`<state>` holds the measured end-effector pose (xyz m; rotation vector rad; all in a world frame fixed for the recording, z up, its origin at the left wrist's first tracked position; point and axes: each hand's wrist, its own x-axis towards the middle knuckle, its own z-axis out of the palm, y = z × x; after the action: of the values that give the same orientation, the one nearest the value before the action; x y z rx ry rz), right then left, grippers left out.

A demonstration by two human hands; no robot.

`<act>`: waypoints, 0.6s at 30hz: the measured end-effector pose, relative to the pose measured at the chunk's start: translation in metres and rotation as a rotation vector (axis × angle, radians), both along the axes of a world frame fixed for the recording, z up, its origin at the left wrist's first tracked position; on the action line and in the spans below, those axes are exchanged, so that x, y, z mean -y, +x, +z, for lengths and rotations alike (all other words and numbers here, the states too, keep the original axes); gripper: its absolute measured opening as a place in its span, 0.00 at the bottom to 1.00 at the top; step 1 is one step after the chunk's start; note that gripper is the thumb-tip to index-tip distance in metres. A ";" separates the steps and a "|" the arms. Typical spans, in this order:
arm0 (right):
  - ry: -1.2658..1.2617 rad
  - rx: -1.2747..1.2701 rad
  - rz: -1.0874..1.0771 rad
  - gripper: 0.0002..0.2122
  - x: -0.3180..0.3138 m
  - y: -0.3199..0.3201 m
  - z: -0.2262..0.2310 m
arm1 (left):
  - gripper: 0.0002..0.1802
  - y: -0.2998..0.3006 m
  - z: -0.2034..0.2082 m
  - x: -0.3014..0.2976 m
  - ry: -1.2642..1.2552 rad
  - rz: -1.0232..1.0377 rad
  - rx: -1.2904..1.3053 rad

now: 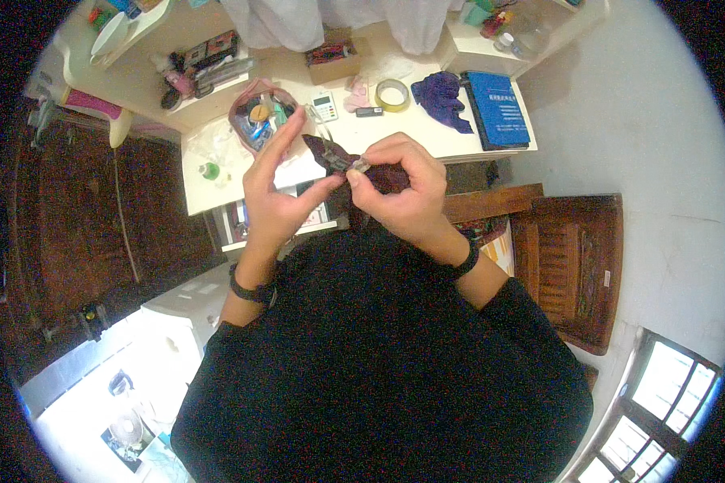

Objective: The person handles a blue elastic band and then picks up a broken burgundy bow hair clip. They use their hands to reassemble the metallic components of the clip, pressing the hinge parts together and fitting the spring mechanism back into place until the clip is functional.

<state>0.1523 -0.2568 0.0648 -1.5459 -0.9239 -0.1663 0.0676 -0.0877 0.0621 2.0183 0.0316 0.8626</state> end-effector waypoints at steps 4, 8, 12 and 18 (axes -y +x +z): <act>-0.034 -0.026 0.014 0.11 -0.002 -0.006 0.001 | 0.31 -0.002 -0.009 0.018 -0.159 -0.158 0.123; -0.058 -0.001 -0.022 0.10 -0.002 -0.007 0.006 | 0.30 -0.001 -0.008 0.029 -0.218 -0.106 0.072; -0.058 0.072 -0.037 0.10 -0.006 -0.006 0.007 | 0.23 -0.002 -0.007 0.029 -0.179 -0.098 -0.022; -0.068 0.076 -0.058 0.10 -0.008 -0.002 0.003 | 0.17 0.007 -0.010 0.028 -0.122 -0.100 0.076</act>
<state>0.1500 -0.2490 0.0674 -1.6394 -0.9534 -0.2384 0.0744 -0.1159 0.0519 1.8568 -0.0576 0.8526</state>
